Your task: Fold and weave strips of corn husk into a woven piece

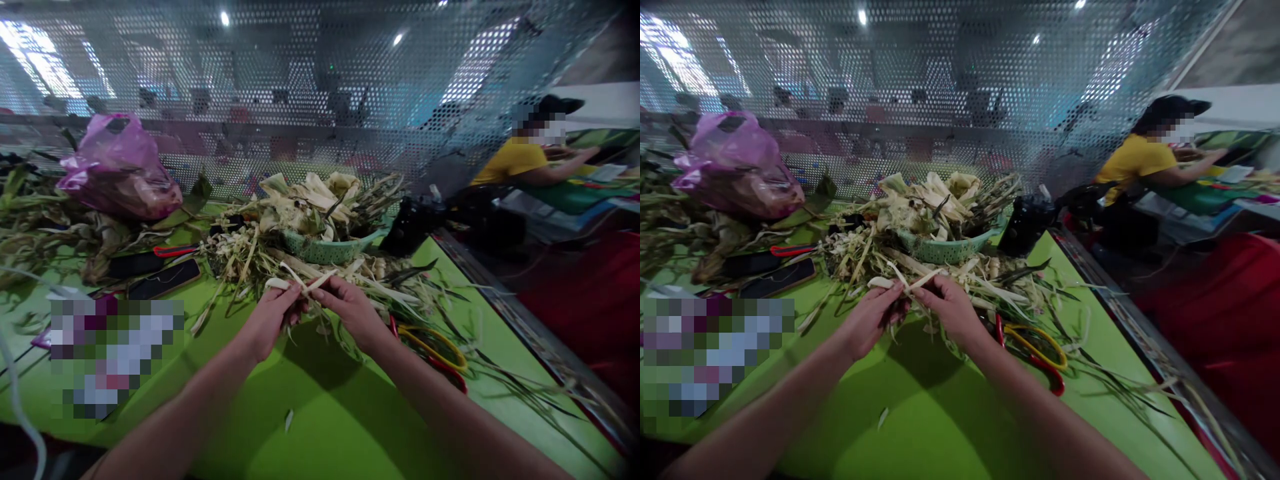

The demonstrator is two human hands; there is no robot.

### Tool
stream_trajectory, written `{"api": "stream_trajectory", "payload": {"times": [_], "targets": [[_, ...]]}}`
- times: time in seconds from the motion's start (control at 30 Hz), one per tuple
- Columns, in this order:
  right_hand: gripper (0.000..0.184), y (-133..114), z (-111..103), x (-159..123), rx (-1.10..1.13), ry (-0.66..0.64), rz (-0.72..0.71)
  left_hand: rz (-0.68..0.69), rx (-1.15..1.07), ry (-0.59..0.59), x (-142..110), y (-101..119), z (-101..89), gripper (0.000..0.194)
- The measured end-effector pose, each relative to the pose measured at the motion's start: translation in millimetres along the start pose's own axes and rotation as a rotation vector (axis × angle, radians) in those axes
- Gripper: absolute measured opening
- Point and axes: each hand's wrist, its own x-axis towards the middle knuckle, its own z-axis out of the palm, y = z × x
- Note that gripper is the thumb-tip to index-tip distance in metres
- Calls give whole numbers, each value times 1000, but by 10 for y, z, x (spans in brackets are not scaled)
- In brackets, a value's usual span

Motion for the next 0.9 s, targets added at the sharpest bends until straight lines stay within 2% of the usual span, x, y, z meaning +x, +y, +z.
{"api": "stream_trajectory", "payload": {"times": [0.1, 0.23, 0.47, 0.6, 0.7, 0.77, 0.8, 0.87, 0.9], "targets": [[17, -2, 3, 4, 142, 66, 32, 5, 101, -30, -8, -5, 8, 32], [15, -8, 10, -15, 211, 160, 31, 48, 219, -34, -14, -3, 28, 29], [17, -33, 28, -32, 158, 219, 73, 144, 284, -101, -34, 8, 85, 20], [25, -20, -22, 1, 1, 197, 33, 172, 320, -105, -49, 10, 59, 17], [33, -48, -67, -6, -243, 139, 4, 177, 442, -34, -11, -14, 6, 16], [30, -98, -63, -40, -441, 153, -92, 217, 574, 28, 31, -44, -28, 12], [23, -127, -47, -62, -520, 153, -165, 245, 633, 47, 49, -61, -41, 9], [10, -173, 5, -106, -611, 103, -308, 298, 708, 41, 68, -95, -55, 8], [12, -184, 33, -125, -635, 72, -359, 319, 727, 23, 67, -109, -55, 13]]}}
